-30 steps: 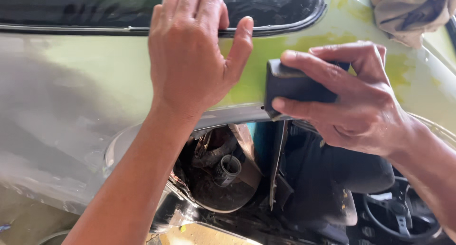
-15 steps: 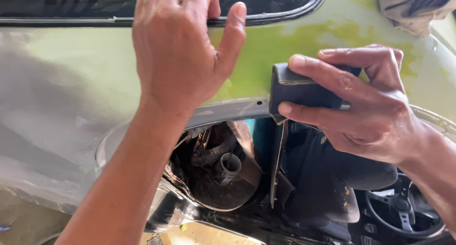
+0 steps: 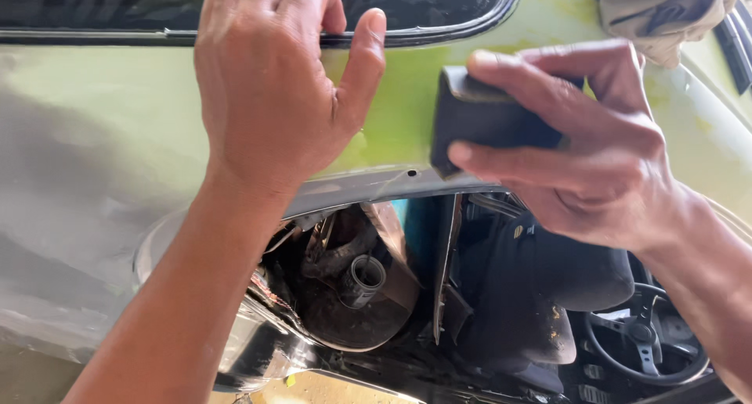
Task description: The person sands the rear quarter panel of a lime green car using a sanding block. They repeatedly rub the surface near the rear window and wheel arch, occasionally pausing to wipe the area with a cloth.
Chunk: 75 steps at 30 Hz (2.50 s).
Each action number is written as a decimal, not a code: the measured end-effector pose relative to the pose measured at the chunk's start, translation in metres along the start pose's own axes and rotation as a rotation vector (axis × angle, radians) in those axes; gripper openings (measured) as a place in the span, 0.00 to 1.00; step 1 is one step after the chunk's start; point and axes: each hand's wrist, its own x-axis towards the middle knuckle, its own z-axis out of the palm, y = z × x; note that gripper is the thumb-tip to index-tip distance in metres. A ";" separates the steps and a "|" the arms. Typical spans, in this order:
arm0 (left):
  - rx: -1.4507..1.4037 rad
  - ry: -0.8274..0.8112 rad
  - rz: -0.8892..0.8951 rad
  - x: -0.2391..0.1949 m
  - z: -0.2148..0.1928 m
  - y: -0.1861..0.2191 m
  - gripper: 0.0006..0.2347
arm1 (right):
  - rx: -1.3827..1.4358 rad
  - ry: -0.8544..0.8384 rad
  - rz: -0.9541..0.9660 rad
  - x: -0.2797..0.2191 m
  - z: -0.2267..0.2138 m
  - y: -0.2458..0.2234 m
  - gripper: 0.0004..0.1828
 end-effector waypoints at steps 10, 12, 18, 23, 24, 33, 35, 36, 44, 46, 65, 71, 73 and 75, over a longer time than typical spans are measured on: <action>0.032 -0.015 0.007 0.000 0.003 0.001 0.14 | -0.031 -0.036 0.050 -0.012 -0.013 -0.001 0.21; 0.058 -0.023 0.007 0.001 0.002 0.000 0.13 | -0.026 -0.072 0.014 -0.007 -0.017 0.000 0.24; 0.018 -0.007 0.015 -0.002 0.002 0.000 0.14 | -0.008 -0.029 0.064 -0.034 -0.012 0.008 0.24; 0.037 -0.009 0.038 -0.001 0.003 -0.002 0.14 | -0.026 -0.033 0.027 -0.013 -0.020 0.013 0.21; 0.043 -0.017 0.047 -0.004 0.003 -0.003 0.14 | -0.011 -0.003 0.054 -0.005 -0.019 0.010 0.19; 0.012 -0.018 0.069 -0.006 0.004 -0.007 0.14 | -0.002 0.037 0.105 -0.031 -0.021 0.017 0.22; 0.029 -0.021 0.057 -0.005 0.004 -0.004 0.14 | 0.003 0.007 0.111 -0.039 -0.028 0.010 0.21; 0.054 -0.023 0.035 -0.005 0.003 -0.004 0.14 | 0.016 -0.025 0.108 -0.040 -0.031 0.008 0.22; 0.031 -0.019 0.028 -0.004 0.005 -0.002 0.13 | 0.009 0.013 0.136 -0.047 -0.032 0.016 0.22; 0.053 -0.004 0.022 -0.003 0.002 -0.003 0.13 | 0.043 0.000 0.113 -0.046 -0.033 0.020 0.22; 0.081 -0.020 0.006 -0.005 0.004 -0.004 0.13 | -0.043 0.049 0.124 -0.056 -0.036 0.036 0.17; 0.056 -0.019 0.028 -0.003 0.008 -0.004 0.14 | -0.023 0.046 0.201 -0.065 -0.042 0.018 0.21; 0.084 -0.008 0.010 -0.006 0.004 -0.003 0.14 | 0.020 0.031 0.168 -0.060 -0.041 0.026 0.21; 0.090 -0.040 0.003 -0.004 0.005 -0.001 0.13 | -0.067 0.066 0.161 -0.057 -0.036 0.044 0.19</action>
